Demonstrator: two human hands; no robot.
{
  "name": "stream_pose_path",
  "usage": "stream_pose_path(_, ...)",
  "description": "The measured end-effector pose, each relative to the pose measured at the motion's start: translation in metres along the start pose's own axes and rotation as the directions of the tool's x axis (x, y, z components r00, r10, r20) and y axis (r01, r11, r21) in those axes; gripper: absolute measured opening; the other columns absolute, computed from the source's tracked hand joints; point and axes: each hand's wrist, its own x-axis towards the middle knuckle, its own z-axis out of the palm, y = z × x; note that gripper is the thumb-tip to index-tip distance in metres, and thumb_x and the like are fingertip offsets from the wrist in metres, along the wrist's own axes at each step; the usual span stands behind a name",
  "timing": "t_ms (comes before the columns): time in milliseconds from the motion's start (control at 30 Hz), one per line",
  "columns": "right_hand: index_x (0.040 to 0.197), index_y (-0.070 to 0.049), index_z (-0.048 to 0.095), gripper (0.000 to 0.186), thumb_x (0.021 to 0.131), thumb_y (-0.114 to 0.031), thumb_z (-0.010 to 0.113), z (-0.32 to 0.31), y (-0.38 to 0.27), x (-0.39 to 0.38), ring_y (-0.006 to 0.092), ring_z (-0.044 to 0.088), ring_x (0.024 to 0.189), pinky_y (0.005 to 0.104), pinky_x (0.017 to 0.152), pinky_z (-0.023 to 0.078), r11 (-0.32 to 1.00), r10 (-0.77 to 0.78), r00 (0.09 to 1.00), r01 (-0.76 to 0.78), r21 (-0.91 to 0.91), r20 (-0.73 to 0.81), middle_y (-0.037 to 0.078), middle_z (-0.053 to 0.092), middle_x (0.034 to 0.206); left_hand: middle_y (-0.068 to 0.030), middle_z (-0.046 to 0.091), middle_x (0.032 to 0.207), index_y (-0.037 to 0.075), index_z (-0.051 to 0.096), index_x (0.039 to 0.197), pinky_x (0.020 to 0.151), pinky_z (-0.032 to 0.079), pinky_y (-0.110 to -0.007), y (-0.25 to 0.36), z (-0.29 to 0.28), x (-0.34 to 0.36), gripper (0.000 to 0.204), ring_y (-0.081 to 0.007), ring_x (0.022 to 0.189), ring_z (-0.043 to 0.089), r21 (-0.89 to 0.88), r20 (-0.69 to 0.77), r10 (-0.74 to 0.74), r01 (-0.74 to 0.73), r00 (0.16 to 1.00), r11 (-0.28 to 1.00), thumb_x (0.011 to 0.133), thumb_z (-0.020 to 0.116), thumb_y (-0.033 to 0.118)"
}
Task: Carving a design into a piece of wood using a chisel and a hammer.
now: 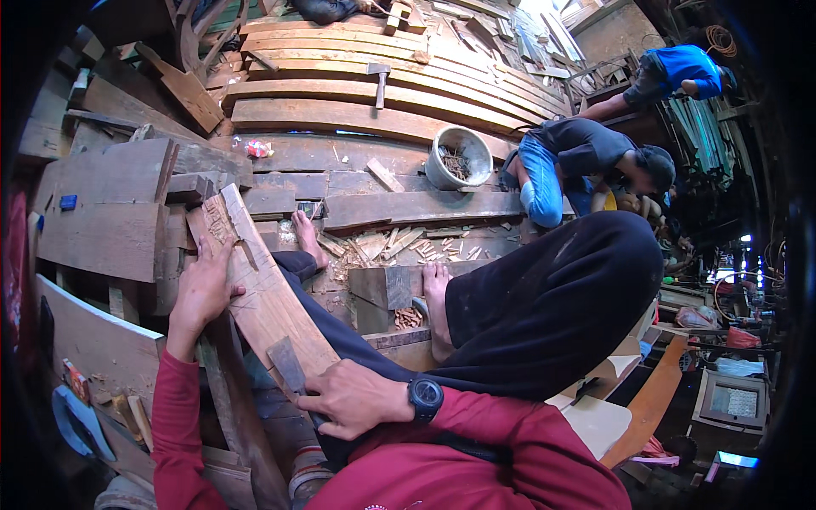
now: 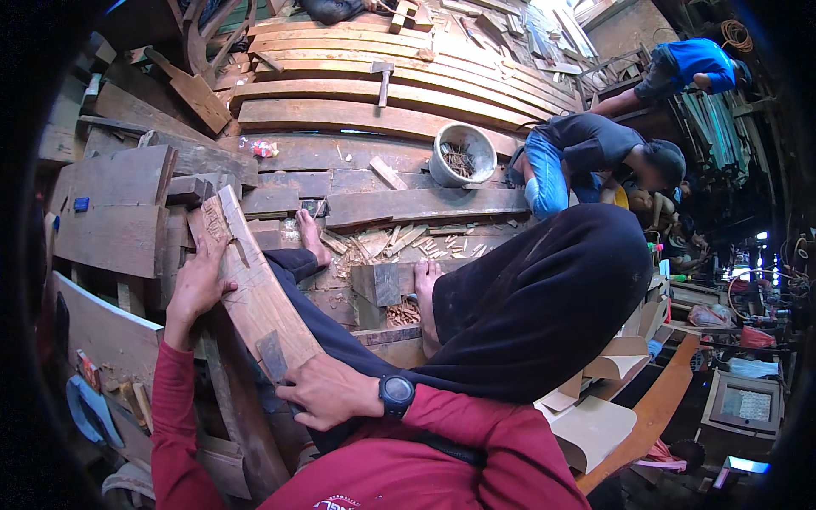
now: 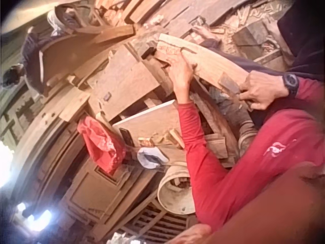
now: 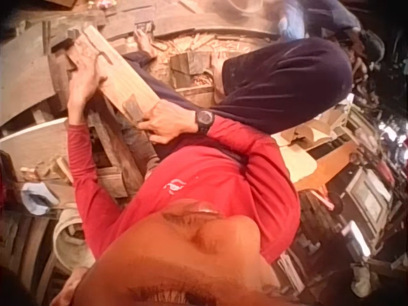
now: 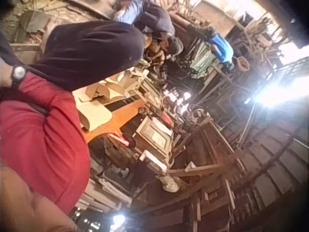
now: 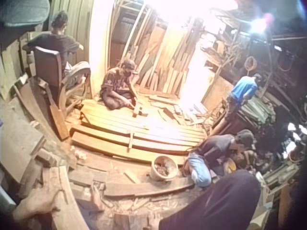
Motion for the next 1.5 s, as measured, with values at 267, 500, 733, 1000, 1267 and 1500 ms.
stream_pose_path(267,0.098,-0.005,0.059,0.039,0.07,-0.03,0.072,0.003,0.0,-0.001,0.0342,0.062,0.068,0.0455,0.059,0.047,0.999,0.023,0.998,-0.021,-0.042,0.056,0.015,0.055,0.086,-0.0405,0.033,0.145,0.014,0.029,0.153,0.09,0.053,-0.049,-0.002,0.003,0.001,0.096,-0.0497,0.107,0.062,-0.003,0.005,-0.003,0.003,1.0,1.0,0.075,0.081,0.036)
stream_pose_path(500,0.099,-0.003,0.061,0.04,0.072,-0.031,0.072,0.0,0.01,0.0,0.0336,0.063,0.07,0.0447,0.06,0.049,0.989,0.101,0.99,-0.09,-0.114,0.094,0.015,0.056,0.087,-0.0406,0.032,0.146,0.013,0.029,0.153,0.089,0.053,-0.049,-0.001,0.001,0.0,0.096,-0.0494,0.106,0.062,-0.005,0.021,-0.007,0.007,1.0,1.0,0.075,0.081,0.037)
stream_pose_path(733,0.103,-0.003,0.061,0.042,0.072,-0.031,0.071,0.007,0.016,-0.001,0.0344,0.064,0.072,0.045,0.062,0.049,0.988,0.115,0.983,-0.097,-0.123,0.143,0.015,0.057,0.087,-0.0409,0.033,0.145,0.015,0.029,0.153,0.09,0.053,-0.049,0.0,-0.001,-0.001,0.096,-0.0499,0.107,0.061,-0.014,0.015,-0.015,0.015,1.0,1.0,0.075,0.08,0.036)
stream_pose_path(1000,0.112,-0.003,0.061,0.05,0.072,-0.031,0.073,0.016,0.018,-0.005,0.0327,0.063,0.07,0.0437,0.061,0.049,0.993,0.079,0.992,-0.07,-0.098,0.095,0.015,0.058,0.088,-0.0406,0.034,0.144,0.015,0.03,0.153,0.091,0.053,-0.049,0.0,0.0,0.001,0.093,-0.0498,0.108,0.061,-0.021,0.02,-0.005,0.006,1.0,1.0,0.077,0.079,0.037)
stream_pose_path(1267,0.114,-0.003,0.061,0.049,0.073,-0.028,0.073,0.015,0.023,-0.003,0.0316,0.064,0.07,0.0424,0.059,0.05,0.983,0.114,0.988,-0.097,-0.157,0.1,0.013,0.056,0.087,-0.0403,0.032,0.145,0.017,0.028,0.154,0.092,0.052,-0.051,-0.001,0.001,0.001,0.092,-0.0529,0.108,0.06,-0.003,0.034,-0.01,0.01,0.999,1.0,0.079,0.078,0.037)
stream_pose_path(1500,0.111,-0.003,0.061,0.041,0.078,-0.026,0.07,0.015,0.03,-0.004,0.0314,0.065,0.07,0.0415,0.057,0.05,0.973,0.135,0.991,-0.129,-0.191,0.019,0.013,0.058,0.087,-0.0394,0.034,0.145,0.018,0.028,0.154,0.092,0.052,-0.05,0.004,-0.004,0.002,0.092,-0.0523,0.11,0.059,0.014,0.043,-0.014,0.014,0.999,1.0,0.08,0.077,0.039)
